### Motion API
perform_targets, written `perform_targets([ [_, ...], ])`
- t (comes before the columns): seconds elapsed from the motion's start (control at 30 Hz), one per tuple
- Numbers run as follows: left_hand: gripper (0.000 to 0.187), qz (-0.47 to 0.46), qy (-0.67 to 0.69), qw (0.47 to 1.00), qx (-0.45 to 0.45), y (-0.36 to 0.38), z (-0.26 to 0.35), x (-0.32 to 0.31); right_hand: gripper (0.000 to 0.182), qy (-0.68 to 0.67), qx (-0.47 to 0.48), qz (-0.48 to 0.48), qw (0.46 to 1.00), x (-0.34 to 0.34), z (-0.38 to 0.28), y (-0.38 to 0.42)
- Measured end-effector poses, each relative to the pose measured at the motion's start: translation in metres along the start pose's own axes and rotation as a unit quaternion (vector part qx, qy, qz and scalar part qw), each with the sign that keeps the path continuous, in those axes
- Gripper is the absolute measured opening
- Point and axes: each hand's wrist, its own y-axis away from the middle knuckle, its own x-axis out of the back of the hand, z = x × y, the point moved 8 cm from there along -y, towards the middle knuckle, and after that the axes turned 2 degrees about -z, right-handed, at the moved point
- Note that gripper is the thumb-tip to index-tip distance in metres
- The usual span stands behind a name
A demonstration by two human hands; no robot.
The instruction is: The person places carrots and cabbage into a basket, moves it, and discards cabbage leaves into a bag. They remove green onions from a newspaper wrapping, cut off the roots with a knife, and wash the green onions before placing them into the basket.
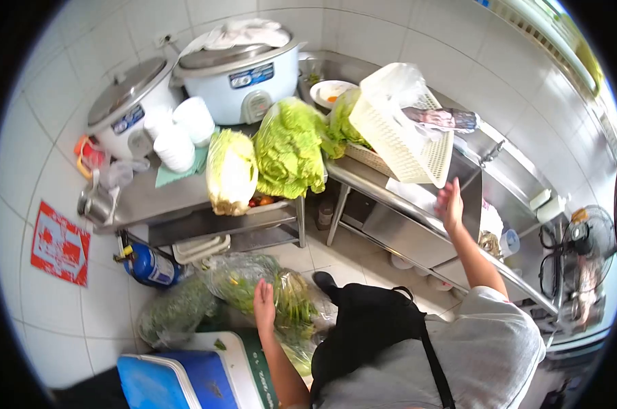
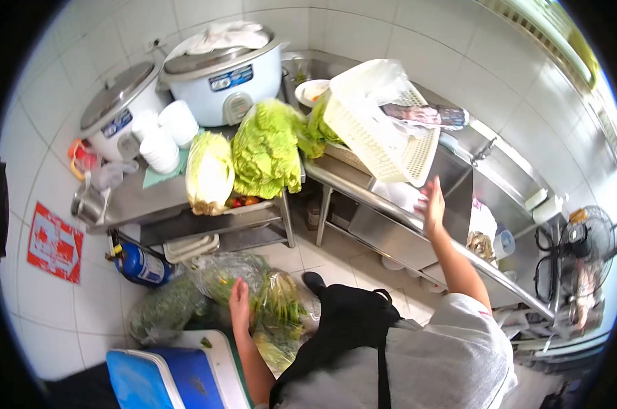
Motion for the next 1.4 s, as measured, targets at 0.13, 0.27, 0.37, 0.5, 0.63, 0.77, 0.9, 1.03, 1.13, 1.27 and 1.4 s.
perform_targets([
  [0.13, 0.042, -0.080, 0.013, 0.997, -0.018, -0.012, 0.059, -0.056, 0.067, -0.292, -0.122, -0.311, 0.896, -0.072, -0.034, -0.061],
  [0.27, 0.042, -0.173, -0.048, 0.984, -0.008, 0.003, 0.066, -0.095, 0.045, -0.270, -0.155, -0.253, 0.916, -0.071, -0.014, -0.097],
  [0.37, 0.042, -0.190, -0.051, 0.981, -0.010, 0.011, 0.064, -0.099, 0.039, -0.236, -0.094, -0.229, 0.940, -0.059, -0.008, -0.117],
  [0.5, 0.041, -0.207, -0.047, 0.975, -0.066, 0.022, 0.093, -0.103, 0.028, -0.166, 0.015, -0.137, 0.976, -0.029, -0.040, -0.085],
  [0.63, 0.041, -0.255, -0.025, 0.953, -0.165, 0.051, 0.143, -0.133, 0.031, -0.083, 0.007, -0.183, 0.980, -0.010, -0.086, -0.023],
  [0.77, 0.079, -0.309, 0.030, 0.930, -0.197, 0.107, 0.175, -0.153, 0.057, -0.106, -0.031, -0.410, 0.905, -0.096, -0.134, 0.103],
  [0.9, 0.078, -0.183, 0.076, 0.951, -0.239, 0.170, 0.149, -0.098, 0.054, -0.120, -0.042, -0.521, 0.844, -0.191, -0.097, 0.201],
  [1.03, 0.041, 0.260, -0.130, 0.954, -0.072, 0.238, -0.003, 0.049, 0.017, 0.096, -0.009, -0.635, 0.766, -0.265, -0.015, 0.346],
  [1.13, 0.043, 0.551, 0.004, 0.834, -0.044, 0.311, 0.077, 0.112, 0.017, 0.144, 0.136, -0.723, 0.662, -0.292, 0.049, 0.494],
  [1.27, 0.061, 0.593, 0.165, 0.775, -0.142, 0.383, 0.095, 0.194, 0.050, -0.094, 0.036, -0.825, 0.556, -0.288, 0.075, 0.642],
  [1.4, 0.059, 0.606, 0.142, 0.775, -0.111, 0.452, 0.063, 0.303, 0.049, -0.056, 0.253, -0.869, 0.421, -0.251, 0.068, 0.635],
])
